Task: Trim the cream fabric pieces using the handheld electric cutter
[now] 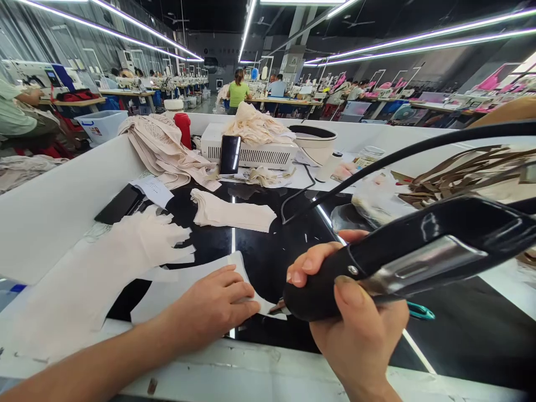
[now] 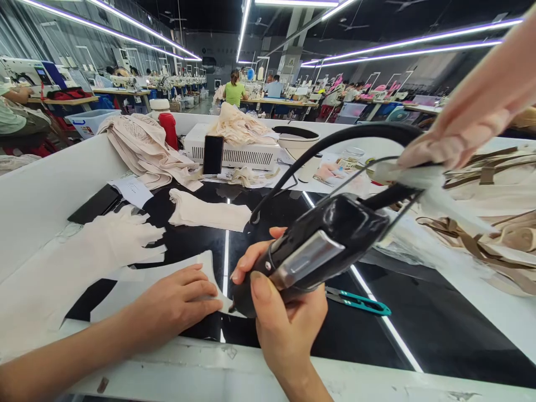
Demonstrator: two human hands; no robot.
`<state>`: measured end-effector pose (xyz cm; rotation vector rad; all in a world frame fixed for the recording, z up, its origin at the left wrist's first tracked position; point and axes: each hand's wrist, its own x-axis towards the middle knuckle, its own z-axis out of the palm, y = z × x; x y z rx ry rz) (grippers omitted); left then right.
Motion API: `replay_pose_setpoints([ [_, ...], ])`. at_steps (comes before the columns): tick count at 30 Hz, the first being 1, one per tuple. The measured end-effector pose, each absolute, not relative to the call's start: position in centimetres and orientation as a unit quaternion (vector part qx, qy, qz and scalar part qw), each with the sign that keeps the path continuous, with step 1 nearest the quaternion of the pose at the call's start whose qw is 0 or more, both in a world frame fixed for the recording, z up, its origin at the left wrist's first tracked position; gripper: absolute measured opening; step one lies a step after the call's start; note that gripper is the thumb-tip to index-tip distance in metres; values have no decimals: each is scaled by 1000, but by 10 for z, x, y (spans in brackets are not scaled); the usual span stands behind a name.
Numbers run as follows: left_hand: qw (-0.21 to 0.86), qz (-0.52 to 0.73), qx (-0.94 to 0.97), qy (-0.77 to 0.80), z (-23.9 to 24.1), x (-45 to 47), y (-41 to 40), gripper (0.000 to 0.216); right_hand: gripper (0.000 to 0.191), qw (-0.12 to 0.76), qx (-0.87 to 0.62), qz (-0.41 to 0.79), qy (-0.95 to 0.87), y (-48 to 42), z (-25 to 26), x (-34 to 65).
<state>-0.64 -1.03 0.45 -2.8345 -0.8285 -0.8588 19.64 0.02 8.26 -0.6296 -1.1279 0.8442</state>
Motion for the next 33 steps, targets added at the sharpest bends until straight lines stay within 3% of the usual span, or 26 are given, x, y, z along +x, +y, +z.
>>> replay_pose_setpoints([
  [12, 33, -272, -923, -269, 7, -8, -10, 24, 40, 716, -290, 370, -516, -2, 79, 209],
  [17, -27, -327, -906, -268, 14, -12, -11, 19, 44, 724, -303, 355, -508, 2, 78, 207],
  [23, -46, -335, -889, -310, 15, -28, -6, 28, 46, 742, -324, 331, -484, 20, 72, 213],
  [33, -90, -199, -903, -371, 25, -25, -15, 15, 34, 732, -333, 331, -493, 32, 78, 211],
])
